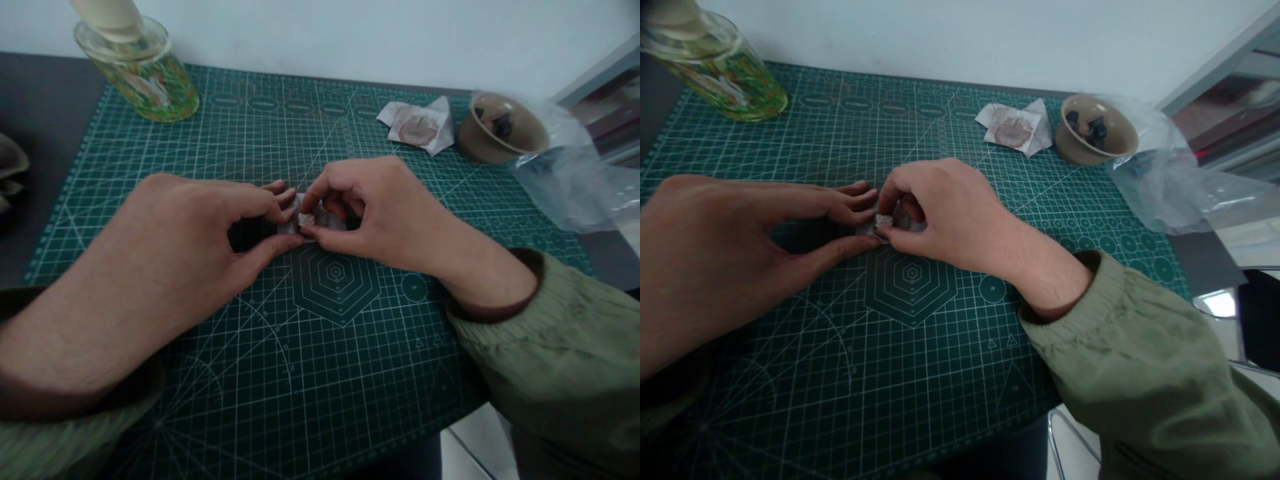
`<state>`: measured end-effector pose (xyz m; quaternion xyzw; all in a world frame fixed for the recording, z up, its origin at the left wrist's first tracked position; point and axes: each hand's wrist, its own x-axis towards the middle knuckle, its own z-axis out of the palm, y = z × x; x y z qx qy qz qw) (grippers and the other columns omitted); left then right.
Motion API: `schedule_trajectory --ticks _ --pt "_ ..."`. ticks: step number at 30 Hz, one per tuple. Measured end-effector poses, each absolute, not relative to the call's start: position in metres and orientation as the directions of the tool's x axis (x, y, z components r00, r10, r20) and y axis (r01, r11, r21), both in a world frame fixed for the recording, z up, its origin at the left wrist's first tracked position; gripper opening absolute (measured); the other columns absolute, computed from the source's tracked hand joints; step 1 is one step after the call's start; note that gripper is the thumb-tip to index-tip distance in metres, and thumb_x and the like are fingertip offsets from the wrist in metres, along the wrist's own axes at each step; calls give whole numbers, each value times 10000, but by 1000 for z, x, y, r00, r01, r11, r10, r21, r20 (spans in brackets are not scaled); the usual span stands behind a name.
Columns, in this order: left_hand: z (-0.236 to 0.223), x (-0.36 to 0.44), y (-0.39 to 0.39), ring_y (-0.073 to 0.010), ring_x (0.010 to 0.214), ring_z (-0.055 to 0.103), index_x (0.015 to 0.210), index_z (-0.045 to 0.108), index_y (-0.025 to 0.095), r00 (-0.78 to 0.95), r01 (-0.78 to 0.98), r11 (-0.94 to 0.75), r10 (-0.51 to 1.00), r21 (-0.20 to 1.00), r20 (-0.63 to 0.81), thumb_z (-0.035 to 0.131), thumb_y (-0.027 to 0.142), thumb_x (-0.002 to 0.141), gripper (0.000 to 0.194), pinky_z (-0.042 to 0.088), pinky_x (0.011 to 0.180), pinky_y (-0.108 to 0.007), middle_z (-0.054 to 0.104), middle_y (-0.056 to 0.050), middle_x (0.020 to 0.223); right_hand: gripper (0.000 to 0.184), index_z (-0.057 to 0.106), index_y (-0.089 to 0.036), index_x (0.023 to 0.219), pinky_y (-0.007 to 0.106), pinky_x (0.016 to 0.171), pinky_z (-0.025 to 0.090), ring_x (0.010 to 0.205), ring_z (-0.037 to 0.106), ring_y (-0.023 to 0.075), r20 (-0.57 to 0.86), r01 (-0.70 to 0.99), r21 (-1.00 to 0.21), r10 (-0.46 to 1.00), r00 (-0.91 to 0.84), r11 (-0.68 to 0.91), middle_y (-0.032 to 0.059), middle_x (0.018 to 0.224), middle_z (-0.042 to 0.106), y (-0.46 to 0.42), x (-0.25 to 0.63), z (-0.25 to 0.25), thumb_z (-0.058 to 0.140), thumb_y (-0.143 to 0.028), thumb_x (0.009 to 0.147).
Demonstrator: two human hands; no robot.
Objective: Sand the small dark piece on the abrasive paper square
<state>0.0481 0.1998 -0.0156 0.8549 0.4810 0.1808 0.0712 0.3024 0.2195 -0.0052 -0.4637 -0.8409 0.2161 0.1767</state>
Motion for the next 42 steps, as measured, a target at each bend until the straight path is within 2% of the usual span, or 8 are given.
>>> schedule_trajectory --ticks 5,13,16,19,26,30,35,42 --pt "-17 48 200 -338 975 891 1115 907 359 499 779 -556 830 290 249 589 623 1129 413 576 837 -406 942 17 1111 91 863 -227 1025 369 703 414 715 630 182 106 730 -520 882 -459 443 -24 738 663 219 304 -5 914 -212 951" --pt "-16 48 199 -336 966 901 1094 910 367 504 786 -563 823 254 263 520 640 1160 481 597 817 -393 941 35 1078 92 867 -245 1028 377 673 421 724 668 194 77 728 -534 883 -463 429 -8 784 729 218 301 -3 903 -221 947" --pt "-16 47 200 -331 938 898 1114 915 362 503 785 -558 828 269 249 550 603 1156 439 622 869 -414 939 22 1079 90 873 -232 1012 381 657 412 697 641 192 111 767 -491 903 -416 414 -1 764 725 219 301 -2 913 -245 933" --pt "-17 46 200 -334 981 900 1134 922 378 489 782 -545 838 302 244 542 622 1148 452 638 937 -423 932 36 1108 127 874 -228 1028 363 675 432 683 639 171 93 710 -542 872 -480 449 -26 761 716 219 301 -3 920 -206 911" --pt "-18 47 200 -315 908 897 1063 922 394 497 795 -558 824 238 271 529 625 1157 465 580 789 -399 945 44 1057 121 857 -232 995 383 665 435 704 661 198 106 768 -492 904 -415 410 -27 714 674 218 298 -2 943 -205 914" --pt "-17 47 199 -315 944 905 1067 914 382 496 794 -553 829 252 257 512 634 1147 482 574 774 -399 952 54 1089 114 863 -243 1020 362 673 437 661 634 167 80 696 -569 872 -483 437 -49 717 670 218 300 -4 925 -210 930" --pt "-18 45 202 -338 949 900 1060 919 405 492 793 -549 833 264 255 549 650 1102 446 632 843 -420 946 46 1088 98 856 -240 997 383 663 425 694 651 203 100 754 -512 900 -423 412 -5 739 710 219 301 -4 921 -236 924" --pt "-18 44 202 -370 1052 905 1109 915 429 512 752 -567 824 335 244 607 581 1091 343 653 921 -468 944 28 1181 89 860 -231 1011 370 655 395 682 630 193 97 729 -553 901 -424 403 -27 710 671 217 303 -3 899 -231 931"
